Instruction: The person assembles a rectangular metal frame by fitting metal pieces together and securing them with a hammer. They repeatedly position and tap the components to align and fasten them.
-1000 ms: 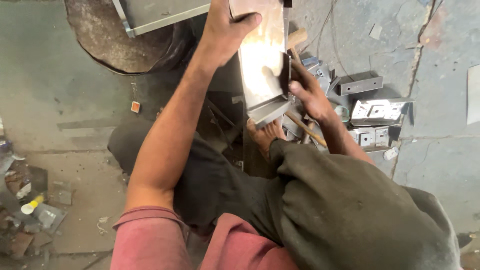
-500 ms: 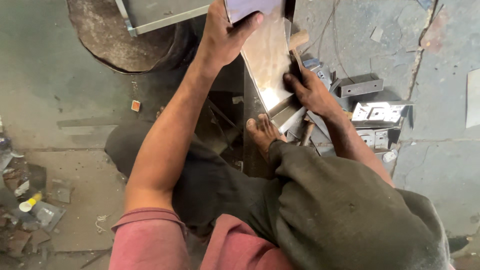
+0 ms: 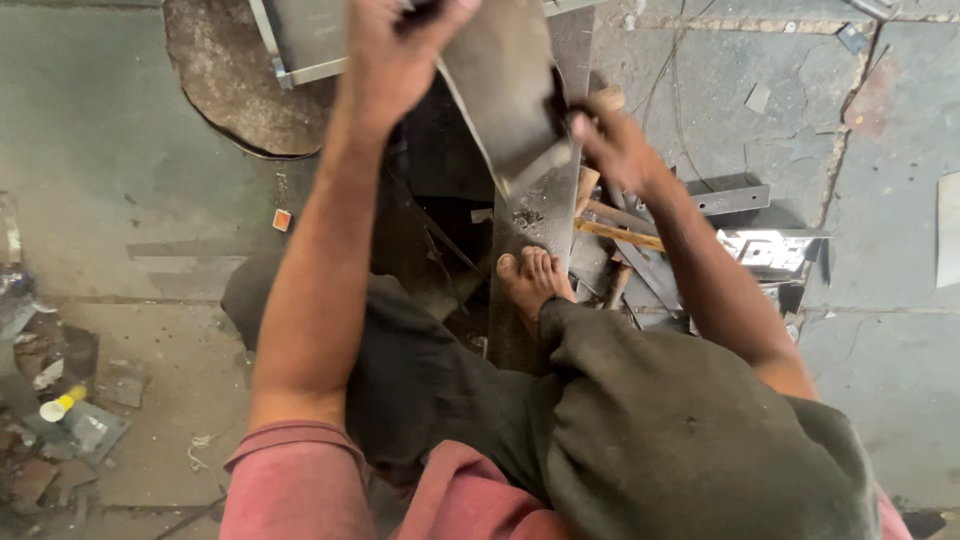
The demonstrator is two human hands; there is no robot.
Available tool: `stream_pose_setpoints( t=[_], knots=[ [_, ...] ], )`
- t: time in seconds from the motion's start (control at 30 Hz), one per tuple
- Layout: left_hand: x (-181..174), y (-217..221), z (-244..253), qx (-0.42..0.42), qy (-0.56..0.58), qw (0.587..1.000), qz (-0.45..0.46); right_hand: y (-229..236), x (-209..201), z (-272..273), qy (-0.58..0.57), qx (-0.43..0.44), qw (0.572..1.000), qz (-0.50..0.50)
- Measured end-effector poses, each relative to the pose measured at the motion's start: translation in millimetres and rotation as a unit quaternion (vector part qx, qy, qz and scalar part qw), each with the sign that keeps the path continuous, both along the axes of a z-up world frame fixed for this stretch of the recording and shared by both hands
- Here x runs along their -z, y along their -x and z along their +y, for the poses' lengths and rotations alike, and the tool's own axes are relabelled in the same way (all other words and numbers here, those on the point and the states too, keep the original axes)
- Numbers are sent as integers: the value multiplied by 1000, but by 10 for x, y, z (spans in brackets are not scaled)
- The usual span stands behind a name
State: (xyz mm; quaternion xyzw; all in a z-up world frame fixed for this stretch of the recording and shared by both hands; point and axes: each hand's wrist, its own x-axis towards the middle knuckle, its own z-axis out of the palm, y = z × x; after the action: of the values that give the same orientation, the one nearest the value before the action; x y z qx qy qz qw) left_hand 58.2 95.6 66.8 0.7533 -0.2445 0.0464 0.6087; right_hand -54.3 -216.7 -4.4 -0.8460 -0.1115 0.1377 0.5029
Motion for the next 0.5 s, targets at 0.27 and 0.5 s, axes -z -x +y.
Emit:
stream_pose_setpoints(
  t=[0.27,0.5],
  knots=[
    [-242,137,436,-212,-21,963,-162,-1130,563,-6,231,17,924,-305],
    [-504,160,208,84,-145,953,-251,-552,864,35,152,55,952,-259]
  ],
)
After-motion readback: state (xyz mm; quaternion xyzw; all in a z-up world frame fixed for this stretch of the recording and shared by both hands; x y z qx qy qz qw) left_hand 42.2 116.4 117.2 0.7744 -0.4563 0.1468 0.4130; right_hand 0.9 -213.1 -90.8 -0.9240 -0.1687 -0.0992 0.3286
